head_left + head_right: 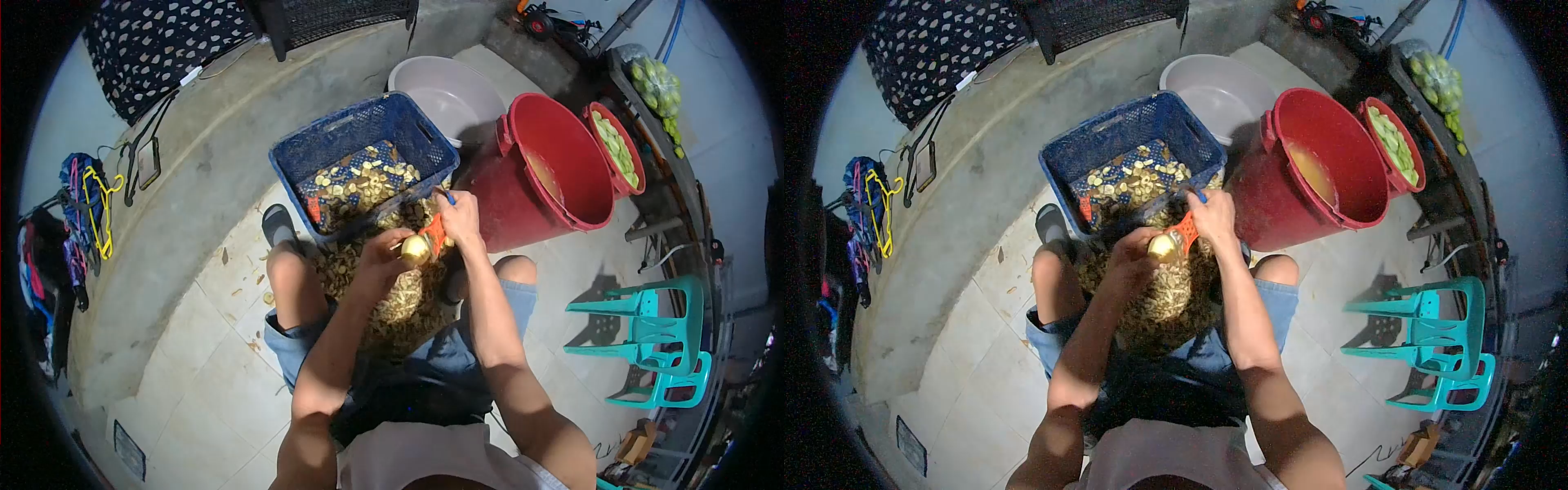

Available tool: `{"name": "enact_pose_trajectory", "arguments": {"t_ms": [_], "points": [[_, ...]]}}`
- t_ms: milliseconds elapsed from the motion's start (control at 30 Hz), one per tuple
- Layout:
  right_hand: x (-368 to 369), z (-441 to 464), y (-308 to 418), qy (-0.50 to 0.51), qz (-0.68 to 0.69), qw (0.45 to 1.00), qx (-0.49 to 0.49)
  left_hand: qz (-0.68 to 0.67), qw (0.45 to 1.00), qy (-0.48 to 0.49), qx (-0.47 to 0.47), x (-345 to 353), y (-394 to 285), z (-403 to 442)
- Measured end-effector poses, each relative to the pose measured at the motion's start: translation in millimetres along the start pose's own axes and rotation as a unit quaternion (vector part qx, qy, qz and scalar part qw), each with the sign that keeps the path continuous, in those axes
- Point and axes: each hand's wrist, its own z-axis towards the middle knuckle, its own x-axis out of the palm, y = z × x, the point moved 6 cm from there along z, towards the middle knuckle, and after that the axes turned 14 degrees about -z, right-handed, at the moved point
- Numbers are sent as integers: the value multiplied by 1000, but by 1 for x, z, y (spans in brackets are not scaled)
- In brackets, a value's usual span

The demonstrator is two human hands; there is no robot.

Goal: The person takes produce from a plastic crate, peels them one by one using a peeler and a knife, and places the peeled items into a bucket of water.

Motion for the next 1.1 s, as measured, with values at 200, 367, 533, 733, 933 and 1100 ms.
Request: {"name": "enact_pose_trajectory", "arguments": {"t_ms": [200, 367, 533, 733, 933, 1100], "points": [[-15, -8, 6, 25, 39, 999, 19, 9, 999, -12, 42, 9, -5, -6], [-25, -12, 9, -29, -42, 999, -16, 122, 990, -15, 72, 2, 2, -5], [-20, -8, 4, -1, -17, 999, 31, -21, 999, -18, 25, 4, -2, -4], [-11, 0, -9, -19, -19, 999, 34, 4, 999, -14, 50, 5, -2, -8], [-26, -14, 26, -1, -7, 1000, -11, 96, 991, -53, 71, 8, -10, -6], [-13, -2, -6, -13, -32, 999, 39, -31, 999, -23, -1, 6, 1, -4]]}}
